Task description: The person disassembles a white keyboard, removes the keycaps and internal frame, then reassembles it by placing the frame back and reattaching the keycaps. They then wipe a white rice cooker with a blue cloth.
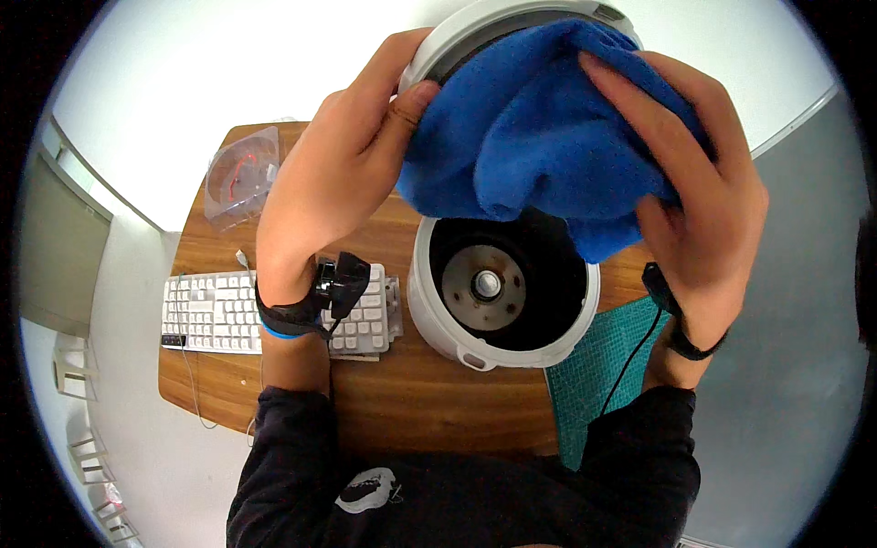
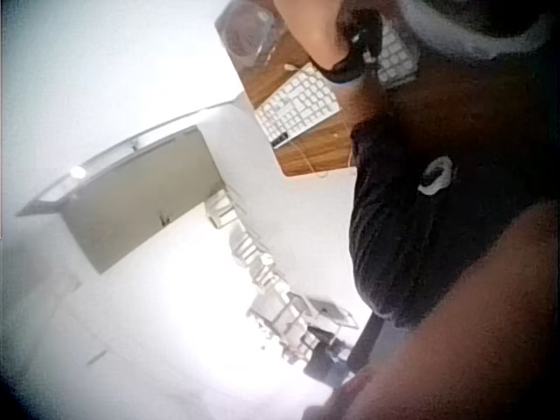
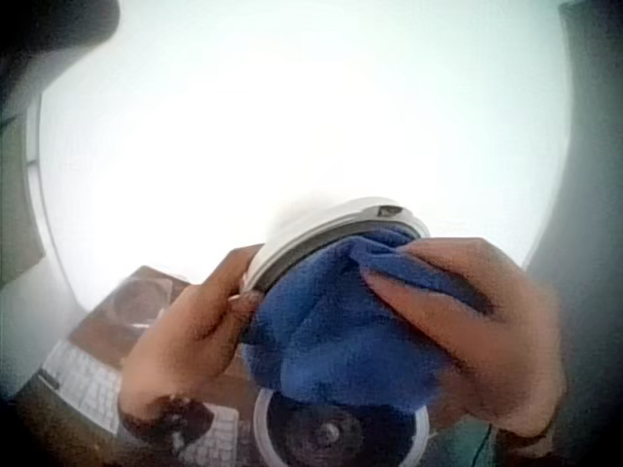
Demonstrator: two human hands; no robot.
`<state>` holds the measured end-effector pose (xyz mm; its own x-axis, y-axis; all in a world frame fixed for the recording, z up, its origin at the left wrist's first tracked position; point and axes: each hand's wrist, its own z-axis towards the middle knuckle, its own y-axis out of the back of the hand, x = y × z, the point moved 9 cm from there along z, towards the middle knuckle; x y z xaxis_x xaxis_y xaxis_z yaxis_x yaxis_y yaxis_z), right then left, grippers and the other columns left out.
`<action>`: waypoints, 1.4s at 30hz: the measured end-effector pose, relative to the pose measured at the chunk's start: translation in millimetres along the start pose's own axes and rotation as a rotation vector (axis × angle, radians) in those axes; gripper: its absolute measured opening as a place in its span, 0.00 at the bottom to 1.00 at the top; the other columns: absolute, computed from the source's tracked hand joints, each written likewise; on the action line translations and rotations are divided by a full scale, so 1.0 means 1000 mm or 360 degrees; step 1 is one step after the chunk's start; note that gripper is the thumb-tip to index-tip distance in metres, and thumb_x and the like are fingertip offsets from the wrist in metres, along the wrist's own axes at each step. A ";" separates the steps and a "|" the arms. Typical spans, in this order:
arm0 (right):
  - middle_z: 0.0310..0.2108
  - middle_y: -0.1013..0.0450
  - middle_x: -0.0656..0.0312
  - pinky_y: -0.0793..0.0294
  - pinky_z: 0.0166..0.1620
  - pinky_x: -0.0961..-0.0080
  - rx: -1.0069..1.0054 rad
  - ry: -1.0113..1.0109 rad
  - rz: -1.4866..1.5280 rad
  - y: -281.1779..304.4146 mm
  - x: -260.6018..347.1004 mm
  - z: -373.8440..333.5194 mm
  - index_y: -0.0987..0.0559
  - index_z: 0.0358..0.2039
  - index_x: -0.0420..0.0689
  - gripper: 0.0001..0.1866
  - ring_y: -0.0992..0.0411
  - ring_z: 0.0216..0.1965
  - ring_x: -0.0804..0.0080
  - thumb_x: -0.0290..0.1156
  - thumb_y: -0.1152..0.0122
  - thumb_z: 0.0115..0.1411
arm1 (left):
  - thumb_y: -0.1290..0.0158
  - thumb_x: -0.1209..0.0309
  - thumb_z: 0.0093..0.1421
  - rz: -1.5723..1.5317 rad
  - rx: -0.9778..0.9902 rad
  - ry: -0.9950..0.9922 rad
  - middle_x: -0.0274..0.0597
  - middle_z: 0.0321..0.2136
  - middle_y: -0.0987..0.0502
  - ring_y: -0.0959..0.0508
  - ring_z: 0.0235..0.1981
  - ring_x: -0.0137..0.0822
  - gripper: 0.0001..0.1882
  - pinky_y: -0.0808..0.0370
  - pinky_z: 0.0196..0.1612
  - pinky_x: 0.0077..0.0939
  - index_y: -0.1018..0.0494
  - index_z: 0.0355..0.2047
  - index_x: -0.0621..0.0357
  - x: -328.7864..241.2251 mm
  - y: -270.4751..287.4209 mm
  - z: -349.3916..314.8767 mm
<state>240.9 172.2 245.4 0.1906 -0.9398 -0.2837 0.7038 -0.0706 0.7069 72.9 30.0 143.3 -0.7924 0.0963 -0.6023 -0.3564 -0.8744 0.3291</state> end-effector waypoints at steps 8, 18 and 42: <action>0.61 0.16 0.66 0.10 0.50 0.67 -0.0064 0.0299 -0.0207 -0.033 0.025 0.012 0.11 0.61 0.60 0.34 0.16 0.54 0.59 0.21 0.24 0.51 | 0.56 0.73 0.85 -0.0014 0.0118 0.0044 0.56 0.60 0.19 0.20 0.62 0.49 0.26 0.26 0.65 0.38 0.36 0.80 0.54 -0.014 -0.004 -0.001; 0.63 0.17 0.74 0.13 0.47 0.70 -0.0032 0.0620 -0.0189 -0.048 0.045 0.007 0.11 0.59 0.60 0.27 0.17 0.52 0.63 0.35 0.28 0.56 | 0.57 0.73 0.86 -0.0054 0.0181 -0.0028 0.50 0.75 0.27 0.29 0.78 0.45 0.27 0.35 0.79 0.38 0.36 0.82 0.58 -0.020 0.000 -0.004; 0.65 0.24 0.64 0.17 0.50 0.59 0.0176 -0.0268 -0.0434 -0.041 -0.035 -0.034 0.17 0.67 0.52 0.37 0.20 0.48 0.55 0.20 0.24 0.55 | 0.57 0.62 0.88 -0.0109 0.0230 0.0173 0.49 0.64 0.19 0.17 0.62 0.38 0.27 0.17 0.64 0.37 0.37 0.81 0.57 -0.005 0.000 -0.001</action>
<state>228.7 219.7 204.8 -0.1165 -0.9227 -0.3675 0.6332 -0.3541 0.6882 77.0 29.0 145.3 -0.7086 0.0947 -0.6992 -0.4813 -0.7895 0.3808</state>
